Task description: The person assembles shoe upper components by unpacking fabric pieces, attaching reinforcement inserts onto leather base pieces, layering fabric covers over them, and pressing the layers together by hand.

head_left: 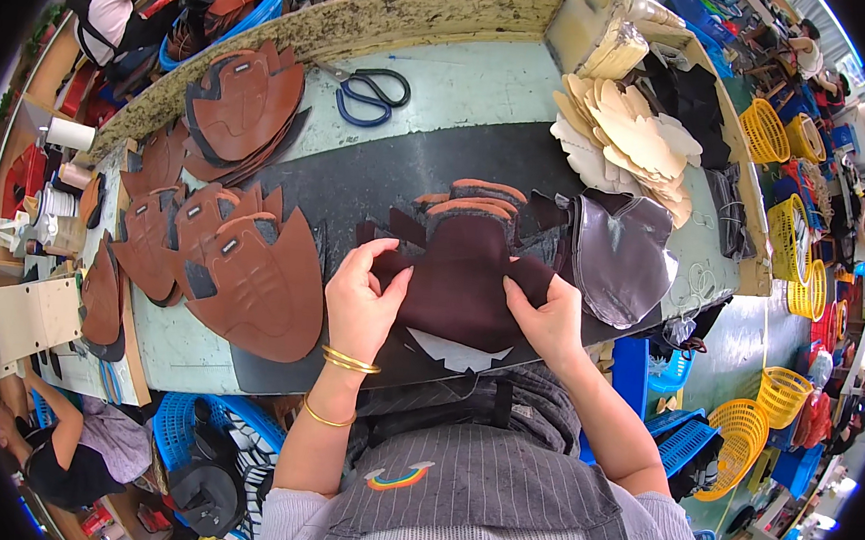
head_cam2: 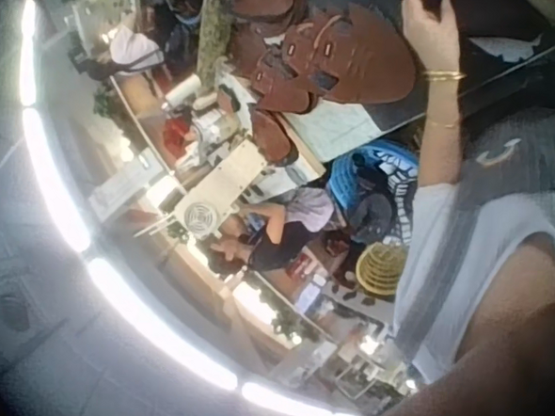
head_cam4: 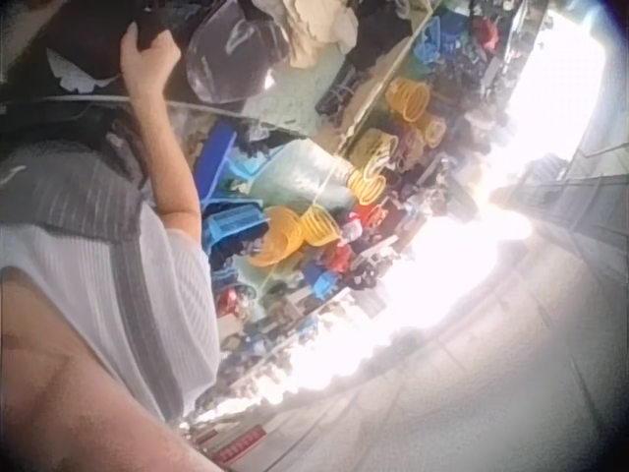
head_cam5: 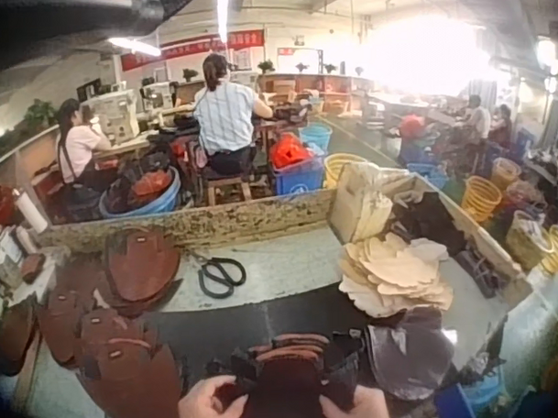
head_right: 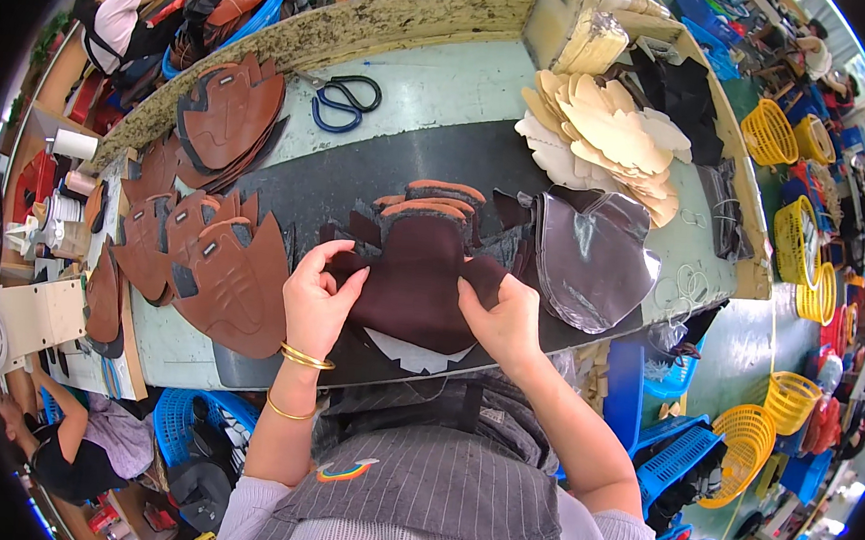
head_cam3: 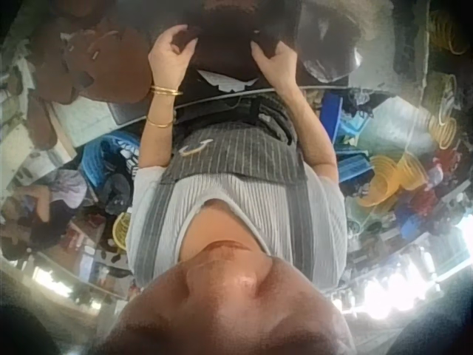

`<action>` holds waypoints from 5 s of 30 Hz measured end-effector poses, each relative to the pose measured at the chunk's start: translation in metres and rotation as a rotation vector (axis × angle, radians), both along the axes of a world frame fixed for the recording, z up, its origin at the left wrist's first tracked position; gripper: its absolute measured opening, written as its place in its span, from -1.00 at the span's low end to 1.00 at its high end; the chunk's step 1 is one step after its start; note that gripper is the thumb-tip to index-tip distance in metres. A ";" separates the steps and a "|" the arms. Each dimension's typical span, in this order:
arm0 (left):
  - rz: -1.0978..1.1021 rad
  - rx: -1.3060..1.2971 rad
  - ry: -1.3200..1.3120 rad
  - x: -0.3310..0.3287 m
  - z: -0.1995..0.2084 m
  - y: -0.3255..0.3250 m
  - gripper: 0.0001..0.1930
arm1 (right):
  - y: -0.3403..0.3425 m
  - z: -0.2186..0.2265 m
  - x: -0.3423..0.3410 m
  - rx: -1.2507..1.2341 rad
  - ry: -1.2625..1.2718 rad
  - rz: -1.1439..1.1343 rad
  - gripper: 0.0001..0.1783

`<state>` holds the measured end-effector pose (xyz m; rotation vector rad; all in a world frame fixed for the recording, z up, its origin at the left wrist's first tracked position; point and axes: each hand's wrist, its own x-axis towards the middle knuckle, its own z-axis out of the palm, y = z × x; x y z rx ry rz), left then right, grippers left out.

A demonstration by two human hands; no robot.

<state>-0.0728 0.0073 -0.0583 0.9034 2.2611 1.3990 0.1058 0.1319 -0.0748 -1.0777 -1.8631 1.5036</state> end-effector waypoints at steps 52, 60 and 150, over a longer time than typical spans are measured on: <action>-0.743 0.059 0.513 0.007 0.009 -0.039 -0.49 | 0.026 0.046 0.023 0.533 -0.047 0.736 -0.75; -0.631 0.097 0.587 0.016 -0.007 -0.032 -0.62 | 0.032 0.043 0.029 0.530 -0.021 0.888 -0.76; 0.041 0.466 -0.872 0.034 0.027 0.002 -0.63 | -0.011 0.003 0.004 0.689 0.114 -0.154 -0.07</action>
